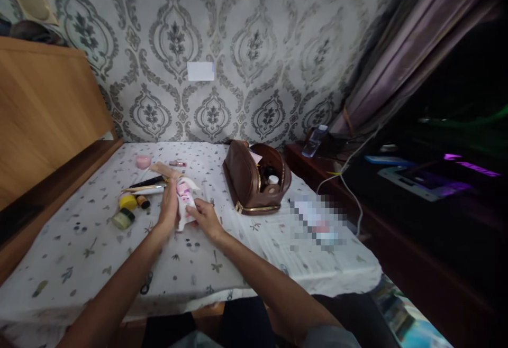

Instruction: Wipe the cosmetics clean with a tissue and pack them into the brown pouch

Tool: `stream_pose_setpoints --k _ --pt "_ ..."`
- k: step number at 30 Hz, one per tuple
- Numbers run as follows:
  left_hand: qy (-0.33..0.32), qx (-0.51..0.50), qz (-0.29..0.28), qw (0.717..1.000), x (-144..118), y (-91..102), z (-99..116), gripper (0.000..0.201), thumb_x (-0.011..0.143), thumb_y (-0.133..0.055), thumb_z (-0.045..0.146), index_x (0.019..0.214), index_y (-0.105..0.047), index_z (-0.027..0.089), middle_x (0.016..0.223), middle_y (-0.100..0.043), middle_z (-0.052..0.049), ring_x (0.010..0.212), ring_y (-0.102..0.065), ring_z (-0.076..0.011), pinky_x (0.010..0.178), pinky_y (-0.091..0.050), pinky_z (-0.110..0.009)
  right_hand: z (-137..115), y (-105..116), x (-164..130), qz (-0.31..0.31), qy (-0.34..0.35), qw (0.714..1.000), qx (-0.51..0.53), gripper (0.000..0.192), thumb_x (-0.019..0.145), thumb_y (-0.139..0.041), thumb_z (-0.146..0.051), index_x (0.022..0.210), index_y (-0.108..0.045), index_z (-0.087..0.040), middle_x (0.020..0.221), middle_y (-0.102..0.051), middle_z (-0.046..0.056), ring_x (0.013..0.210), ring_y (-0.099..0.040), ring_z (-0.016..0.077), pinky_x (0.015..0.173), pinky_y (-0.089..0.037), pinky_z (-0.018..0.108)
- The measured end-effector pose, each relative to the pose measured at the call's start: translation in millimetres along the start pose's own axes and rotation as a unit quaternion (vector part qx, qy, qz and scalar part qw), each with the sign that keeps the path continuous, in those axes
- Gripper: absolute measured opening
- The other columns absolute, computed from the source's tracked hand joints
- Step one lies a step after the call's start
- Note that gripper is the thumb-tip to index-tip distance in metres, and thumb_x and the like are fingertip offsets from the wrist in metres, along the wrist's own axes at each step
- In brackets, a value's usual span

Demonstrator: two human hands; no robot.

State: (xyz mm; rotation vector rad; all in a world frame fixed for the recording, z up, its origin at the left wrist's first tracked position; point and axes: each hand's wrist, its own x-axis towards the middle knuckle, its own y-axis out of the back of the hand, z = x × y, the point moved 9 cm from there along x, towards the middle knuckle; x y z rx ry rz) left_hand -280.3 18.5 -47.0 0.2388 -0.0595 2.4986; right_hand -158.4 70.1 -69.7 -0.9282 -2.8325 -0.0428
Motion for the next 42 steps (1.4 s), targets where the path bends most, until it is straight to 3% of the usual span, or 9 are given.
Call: stream_pose_setpoints --k 3,8,12,18,22,26,30,35,42 --pt "-0.028 0.032 0.0 0.999 -11.6 -8.3 12.5 0.054 0.091 -0.037 0.068 0.085 -0.059 0.02 0.083 -0.065 -0.006 0.089 -0.063 -0.0227 0.077 -0.051 -0.031 -7.8 3.9 -1.3 0.023 0.023 0.999 -0.015 0.045 0.075 -0.064 -0.065 0.07 -0.051 -0.022 0.059 -0.051 -0.004 0.047 -0.047 0.0128 0.045 -0.041 0.026" --pt "-0.08 0.056 -0.142 0.985 -31.2 -37.0 27.7 0.046 0.089 -0.05 0.061 0.098 -0.06 0.018 0.095 -0.065 -0.007 0.099 -0.061 -0.0228 0.092 -0.048 -0.033 -25.9 23.8 -3.4 0.105 0.098 0.988 -0.052 0.037 0.084 -0.057 -0.056 0.075 -0.058 -0.02 0.067 -0.055 -0.001 0.064 -0.049 0.015 0.061 -0.043 0.026" --pt "-0.062 0.021 -0.201 0.977 -37.1 -44.9 20.5 0.041 0.085 -0.062 0.055 0.1 -0.059 0.017 0.089 -0.063 -0.003 0.088 -0.061 -0.0198 0.08 -0.05 -0.03 -21.8 28.9 -1.9 0.121 0.088 0.987 -0.058 0.04 0.084 -0.055 -0.058 0.075 -0.059 -0.02 0.068 -0.054 -0.001 0.065 -0.048 0.0147 0.062 -0.043 0.026" --pt "-0.048 -0.017 -0.149 0.987 -22.6 -31.3 15.7 0.037 0.085 -0.061 0.054 0.086 -0.062 0.017 0.076 -0.059 0.001 0.073 -0.057 -0.0148 0.068 -0.047 -0.024 -20.5 12.7 -0.4 0.035 0.046 0.996 -0.075 0.043 0.083 -0.058 -0.062 0.073 -0.058 -0.02 0.061 -0.051 -0.002 0.055 -0.046 0.0136 0.051 -0.039 0.026" --pt "-0.053 0.014 -0.139 0.989 -19.7 -21.9 23.5 0.038 0.083 -0.062 0.054 0.087 -0.065 0.017 0.077 -0.061 0.0 0.072 -0.056 -0.0156 0.068 -0.046 -0.024 -36.0 32.8 -3.4 0.12 0.062 0.985 -0.111 0.045 0.082 -0.059 -0.06 0.063 -0.052 -0.02 0.057 -0.048 -0.003 0.058 -0.044 0.0126 0.057 -0.038 0.026" --pt "-0.055 0.063 -0.216 0.973 -26.1 -32.1 26.7 0.037 0.081 -0.065 0.053 0.081 -0.067 0.016 0.072 -0.063 -0.001 0.069 -0.056 -0.0173 0.066 -0.045 -0.025 -47.2 51.2 -6.4 0.187 0.087 0.975 -0.079 0.038 0.079 -0.063 -0.056 0.088 -0.062 -0.02 0.07 -0.056 -0.002 0.067 -0.051 0.0145 0.064 -0.041 0.025" --pt "-0.055 0.104 -0.269 0.956 -33.7 -42.7 24.6 0.034 0.074 -0.072 0.05 0.067 -0.064 0.018 0.062 -0.059 0.001 0.064 -0.053 -0.0181 0.06 -0.041 -0.025 -47.7 47.0 -0.6 0.131 0.089 0.986 -0.06 0.037 0.08 -0.062 -0.055 0.09 -0.067 -0.02 0.076 -0.059 0.0 0.071 -0.051 0.0151 0.068 -0.042 0.026" --pt "-0.084 0.124 -0.25 0.956 -32.3 -38.8 28.6 0.038 0.08 -0.063 0.054 0.063 -0.059 0.02 0.056 -0.055 0.002 0.059 -0.049 -0.0172 0.056 -0.037 -0.026 -38.5 50.5 2.7 0.133 0.05 0.99 0.018 0.041 0.07 -0.071 -0.059 0.079 -0.062 -0.02 0.07 -0.055 -0.002 0.065 -0.046 0.0132 0.063 -0.04 0.025" --pt "-0.178 0.179 -0.133 0.958 -29.1 -24.1 41.9 0.041 0.095 -0.038 0.047 0.063 -0.043 0.023 0.057 -0.047 0.001 0.059 -0.044 -0.0174 0.061 -0.036 -0.029 -29.6 46.9 2.3 0.141 0.008 0.988 0.06 0.041 0.064 -0.076 -0.055 0.069 -0.054 -0.02 0.067 -0.054 -0.003 0.064 -0.047 0.0127 0.057 -0.037 0.024"
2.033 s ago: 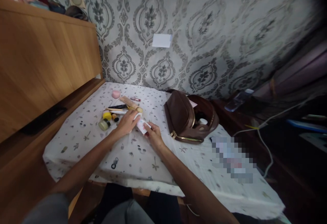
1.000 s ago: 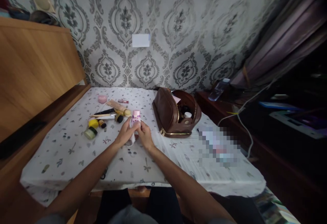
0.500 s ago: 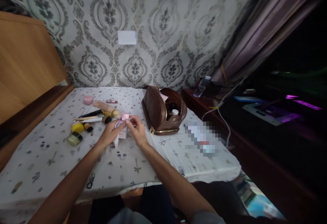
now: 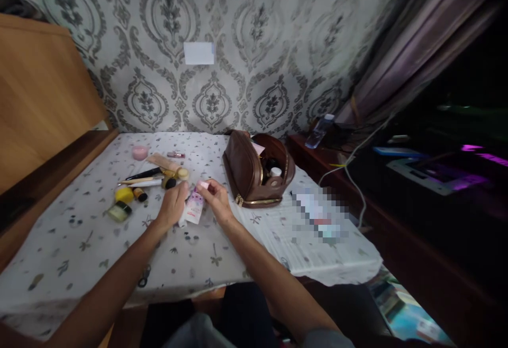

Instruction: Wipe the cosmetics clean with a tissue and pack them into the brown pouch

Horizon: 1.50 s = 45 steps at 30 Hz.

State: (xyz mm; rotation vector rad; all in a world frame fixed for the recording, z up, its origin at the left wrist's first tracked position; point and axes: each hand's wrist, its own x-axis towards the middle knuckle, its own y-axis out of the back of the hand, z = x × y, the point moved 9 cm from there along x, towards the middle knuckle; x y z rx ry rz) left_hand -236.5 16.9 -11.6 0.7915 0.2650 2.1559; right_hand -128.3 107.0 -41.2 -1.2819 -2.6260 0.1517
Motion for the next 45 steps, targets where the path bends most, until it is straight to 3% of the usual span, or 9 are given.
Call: stream_pose_setpoints --k 6,11,16,20,23,30,35,40,45 --pt "-0.027 0.015 0.038 0.999 0.6 7.9 13.3 0.026 0.097 -0.035 0.038 0.078 -0.045 0.023 0.074 -0.053 0.0 0.075 -0.051 -0.0176 0.075 -0.043 -0.029 10.2 -9.5 0.2 -0.028 -0.01 1.0 0.0 0.044 0.062 -0.077 -0.056 0.07 -0.053 -0.021 0.064 -0.055 -0.004 0.059 -0.047 0.0112 0.056 -0.038 0.024" --pt "-0.058 -0.003 -0.027 0.998 -1.6 -1.2 20.8 0.021 0.094 -0.045 0.038 0.086 -0.053 0.02 0.084 -0.059 -0.002 0.082 -0.055 -0.0175 0.08 -0.044 -0.028 21.2 -13.2 -0.6 -0.049 -0.037 0.998 -0.01 0.046 0.066 -0.071 -0.063 0.074 -0.054 -0.022 0.057 -0.049 -0.006 0.047 -0.041 0.0104 0.046 -0.035 0.025" --pt "-0.05 -0.004 -0.075 0.996 -0.9 -7.5 15.7 0.024 0.091 -0.05 0.038 0.074 -0.047 0.02 0.072 -0.05 0.002 0.071 -0.05 -0.0152 0.069 -0.039 -0.027 19.7 8.1 3.6 0.031 -0.024 0.999 0.005 0.044 0.069 -0.072 -0.061 0.072 -0.056 -0.021 0.056 -0.047 -0.006 0.049 -0.044 0.0104 0.046 -0.036 0.024" --pt "-0.015 -0.003 -0.115 0.993 -1.8 -13.6 5.7 0.025 0.087 -0.053 0.035 0.072 -0.042 0.02 0.065 -0.04 0.005 0.063 -0.041 -0.0122 0.06 -0.032 -0.025 15.9 28.3 7.0 0.103 -0.003 0.993 0.066 0.044 0.069 -0.073 -0.06 0.071 -0.057 -0.019 0.058 -0.048 -0.006 0.052 -0.041 0.0087 0.048 -0.036 0.022" --pt "0.026 -0.031 -0.117 0.992 -2.5 -15.7 -5.2 0.02 0.085 -0.056 0.034 0.078 -0.045 0.02 0.068 -0.042 0.005 0.063 -0.042 -0.0116 0.058 -0.032 -0.023 16.8 34.2 7.6 0.124 -0.005 0.986 0.113 0.043 0.066 -0.077 -0.057 0.07 -0.057 -0.02 0.059 -0.049 -0.006 0.053 -0.042 0.0088 0.049 -0.038 0.022" --pt "0.142 -0.178 -0.021 0.973 -0.9 -7.0 -36.8 0.03 0.083 -0.063 0.04 0.1 -0.05 0.02 0.078 -0.054 0.002 0.061 -0.054 -0.0123 0.048 -0.043 -0.021 32.4 17.3 5.5 0.069 -0.088 0.983 0.145 0.047 0.057 -0.086 -0.049 0.084 -0.062 -0.02 0.071 -0.064 -0.003 0.055 -0.055 0.0112 0.052 -0.044 0.025" --pt "0.2 -0.274 0.05 0.939 -2.4 -4.5 -52.7 0.035 0.081 -0.069 0.047 0.094 -0.057 0.017 0.064 -0.053 0.004 0.045 -0.048 -0.008 0.038 -0.038 -0.018 32.4 11.9 5.7 0.047 -0.082 0.986 0.141 0.052 0.055 -0.088 -0.045 0.092 -0.06 -0.022 0.069 -0.064 -0.005 0.056 -0.058 0.0112 0.053 -0.045 0.023" --pt "0.236 -0.32 0.026 0.917 -4.5 -19.0 -58.5 0.039 0.082 -0.065 0.054 0.091 -0.057 0.016 0.059 -0.055 0.004 0.037 -0.048 -0.0075 0.035 -0.036 -0.019 27.4 19.0 7.8 0.082 -0.035 0.985 0.147 0.051 0.057 -0.088 -0.046 0.089 -0.055 -0.023 0.072 -0.066 -0.006 0.058 -0.059 0.0109 0.061 -0.051 0.026" --pt "0.262 -0.347 0.001 0.9 -5.9 -27.3 -59.1 0.04 0.08 -0.068 0.047 0.103 -0.054 0.017 0.075 -0.065 0.0 0.048 -0.06 -0.0101 0.037 -0.037 -0.017 25.8 18.4 6.5 0.083 -0.022 0.987 0.138 0.051 0.057 -0.088 -0.044 0.088 -0.053 -0.023 0.072 -0.066 -0.006 0.06 -0.06 0.0108 0.064 -0.052 0.026"
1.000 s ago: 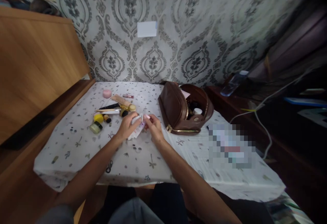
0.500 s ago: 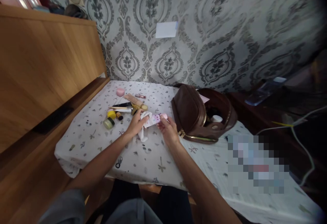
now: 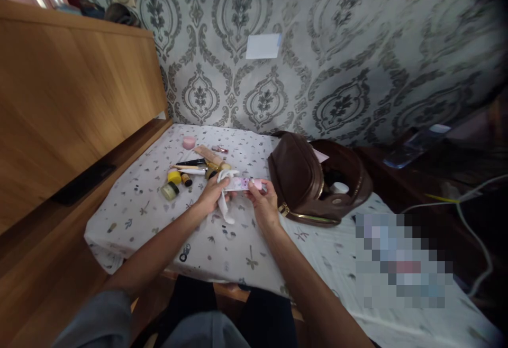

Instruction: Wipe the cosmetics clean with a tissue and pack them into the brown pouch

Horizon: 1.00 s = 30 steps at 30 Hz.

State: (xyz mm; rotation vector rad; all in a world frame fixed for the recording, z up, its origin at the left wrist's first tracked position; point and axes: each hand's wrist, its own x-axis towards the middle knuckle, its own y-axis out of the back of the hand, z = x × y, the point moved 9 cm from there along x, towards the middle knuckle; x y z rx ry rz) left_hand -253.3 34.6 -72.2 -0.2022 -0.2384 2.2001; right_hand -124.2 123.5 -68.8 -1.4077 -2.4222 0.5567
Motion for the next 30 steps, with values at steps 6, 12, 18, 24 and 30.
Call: stream_pose_setpoints --k 6,12,18,24,30 --pt "-0.003 0.054 -0.002 0.999 -1.3 3.8 0.2 0.029 0.083 -0.068 0.038 0.099 -0.055 0.017 0.06 -0.06 0.004 0.038 -0.053 -0.0094 0.035 -0.033 -0.018 7.0 7.3 7.3 -0.015 -0.014 0.997 -0.069 0.049 0.057 -0.086 -0.047 0.087 -0.058 -0.02 0.073 -0.065 -0.003 0.059 -0.059 0.0118 0.061 -0.05 0.027" --pt "-0.075 0.257 -0.01 0.964 -10.5 0.4 14.2 0.013 0.09 -0.059 0.033 0.091 -0.055 0.02 0.05 -0.051 0.007 0.039 -0.05 -0.0123 0.042 -0.038 -0.022 20.0 28.8 20.4 0.028 -0.009 0.986 -0.163 0.057 0.056 -0.082 -0.049 0.101 -0.066 -0.017 0.078 -0.064 0.0 0.063 -0.057 0.0143 0.061 -0.052 0.031" --pt "-0.118 0.513 -0.001 0.85 -12.8 -4.4 22.7 0.017 0.095 -0.051 0.032 0.088 -0.058 0.019 0.074 -0.067 -0.003 0.074 -0.066 -0.0212 0.068 -0.047 -0.028 18.5 33.6 25.1 0.014 0.06 0.949 -0.308 0.069 0.064 -0.076 -0.05 0.122 -0.063 -0.015 0.09 -0.07 0.007 0.073 -0.063 0.0196 0.07 -0.055 0.036" --pt "-0.104 0.579 0.004 0.809 -14.9 -5.0 20.6 0.014 0.093 -0.055 0.031 0.09 -0.062 0.02 0.086 -0.071 -0.009 0.088 -0.067 -0.027 0.075 -0.047 -0.032 14.2 23.8 18.6 -0.007 0.107 0.927 -0.36 0.056 0.068 -0.068 -0.039 0.12 -0.067 -0.017 0.102 -0.065 0.009 0.078 -0.064 0.0198 0.077 -0.056 0.04" --pt "-0.104 0.611 0.0 0.785 -18.4 -8.2 22.0 0.026 0.096 -0.051 0.042 0.092 -0.065 0.02 0.085 -0.072 -0.009 0.087 -0.068 -0.0265 0.072 -0.046 -0.029 9.9 16.3 13.3 -0.025 0.128 0.909 -0.396 0.036 0.071 -0.065 -0.034 0.102 -0.074 -0.019 0.098 -0.064 0.008 0.08 -0.063 0.0203 0.079 -0.056 0.041"
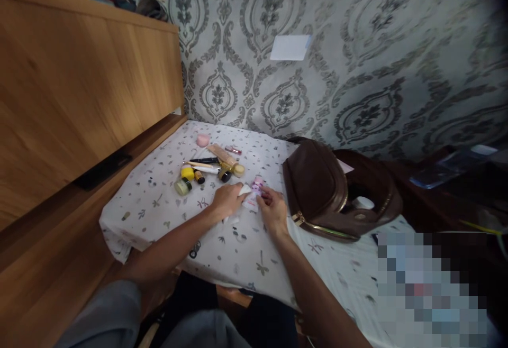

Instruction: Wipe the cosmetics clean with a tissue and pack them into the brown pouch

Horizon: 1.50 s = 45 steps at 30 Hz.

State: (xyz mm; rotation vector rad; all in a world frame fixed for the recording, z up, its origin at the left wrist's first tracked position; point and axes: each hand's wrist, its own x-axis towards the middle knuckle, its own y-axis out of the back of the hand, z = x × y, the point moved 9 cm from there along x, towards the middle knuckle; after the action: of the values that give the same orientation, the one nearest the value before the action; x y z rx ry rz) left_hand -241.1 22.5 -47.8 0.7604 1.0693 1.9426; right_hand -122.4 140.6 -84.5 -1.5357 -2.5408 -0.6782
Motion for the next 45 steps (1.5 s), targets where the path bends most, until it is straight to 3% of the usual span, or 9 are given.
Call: stream_pose_setpoints --k 4,7,15,19,26,32,37,41,45 --pt "-0.017 0.012 0.001 1.0 -1.3 4.3 3.6 0.049 0.097 -0.039 0.059 0.088 -0.067 0.019 0.081 -0.072 -0.01 0.084 -0.068 -0.0271 0.071 -0.045 -0.03 -4.9 0.6 -1.1 0.002 0.012 1.0 -0.005 0.03 0.072 -0.062 -0.035 0.096 -0.074 -0.019 0.098 -0.064 0.008 0.08 -0.063 0.0208 0.08 -0.054 0.041" --pt "-0.018 0.025 0.001 1.0 -2.3 9.2 5.2 0.054 0.1 -0.031 0.056 0.083 -0.068 0.019 0.079 -0.072 -0.009 0.082 -0.069 -0.0257 0.069 -0.044 -0.029 -6.1 0.3 -2.0 -0.005 0.014 1.0 -0.014 0.029 0.074 -0.061 -0.035 0.094 -0.073 -0.018 0.097 -0.064 0.009 0.078 -0.062 0.0209 0.079 -0.054 0.041" --pt "-0.08 0.072 0.002 0.994 -9.1 17.3 5.9 0.027 0.095 -0.047 0.034 0.088 -0.069 0.02 0.079 -0.073 -0.009 0.076 -0.068 -0.0252 0.069 -0.045 -0.031 -35.4 -4.8 11.7 -0.014 0.104 0.992 -0.069 0.023 0.082 -0.054 -0.033 0.092 -0.072 -0.021 0.098 -0.067 0.009 0.093 -0.062 0.0251 0.084 -0.051 0.041" --pt "-0.102 0.068 0.005 0.992 -10.8 13.1 1.3 0.022 0.093 -0.049 0.032 0.092 -0.068 0.019 0.084 -0.073 -0.01 0.078 -0.069 -0.0253 0.07 -0.046 -0.031 -57.4 -41.6 47.1 -0.071 0.137 0.978 -0.139 0.027 0.085 -0.051 -0.03 0.101 -0.071 -0.019 0.1 -0.07 0.009 0.092 -0.063 0.0242 0.085 -0.05 0.039" --pt "-0.137 0.069 0.012 0.988 -11.0 9.3 2.5 0.017 0.092 -0.053 0.031 0.098 -0.065 0.021 0.087 -0.073 -0.007 0.081 -0.07 -0.0234 0.069 -0.048 -0.029 -68.1 -116.9 104.9 -0.155 0.119 0.928 -0.317 0.035 0.09 -0.05 -0.026 0.12 -0.065 -0.014 0.113 -0.071 0.015 0.105 -0.063 0.0275 0.091 -0.047 0.038" --pt "-0.148 0.065 0.001 0.987 -7.8 6.9 3.2 0.021 0.093 -0.051 0.032 0.097 -0.066 0.018 0.087 -0.073 -0.009 0.081 -0.07 -0.025 0.069 -0.049 -0.031 -101.7 -172.6 93.7 -0.259 0.232 0.87 -0.349 0.033 0.091 -0.049 -0.02 0.117 -0.068 -0.012 0.124 -0.067 0.015 0.119 -0.056 0.0278 0.107 -0.034 0.038" --pt "-0.157 0.047 0.003 0.986 -5.5 6.6 2.8 0.023 0.094 -0.049 0.035 0.095 -0.065 0.018 0.08 -0.072 -0.008 0.074 -0.069 -0.0232 0.066 -0.047 -0.03 -110.9 -214.2 84.8 -0.364 0.291 0.806 -0.365 0.036 0.086 -0.057 -0.016 0.119 -0.069 -0.016 0.122 -0.068 0.011 0.12 -0.056 0.0264 0.099 -0.04 0.033" --pt "-0.165 0.042 0.007 0.985 -6.3 9.0 4.0 0.023 0.094 -0.048 0.034 0.1 -0.063 0.018 0.082 -0.073 -0.008 0.072 -0.068 -0.0217 0.064 -0.044 -0.029 -109.7 -229.1 89.3 -0.397 0.301 0.78 -0.38 0.037 0.082 -0.06 -0.012 0.118 -0.07 -0.016 0.118 -0.069 0.012 0.114 -0.058 0.0274 0.094 -0.043 0.033" --pt "-0.186 0.036 -0.004 0.982 -7.8 10.2 6.9 0.02 0.095 -0.046 0.03 0.1 -0.062 0.02 0.086 -0.073 -0.006 0.076 -0.068 -0.0206 0.065 -0.043 -0.028 -115.1 -230.7 90.2 -0.394 0.302 0.781 -0.379 0.032 0.083 -0.062 -0.014 0.114 -0.071 -0.015 0.119 -0.068 0.013 0.114 -0.058 0.0277 0.094 -0.043 0.033"
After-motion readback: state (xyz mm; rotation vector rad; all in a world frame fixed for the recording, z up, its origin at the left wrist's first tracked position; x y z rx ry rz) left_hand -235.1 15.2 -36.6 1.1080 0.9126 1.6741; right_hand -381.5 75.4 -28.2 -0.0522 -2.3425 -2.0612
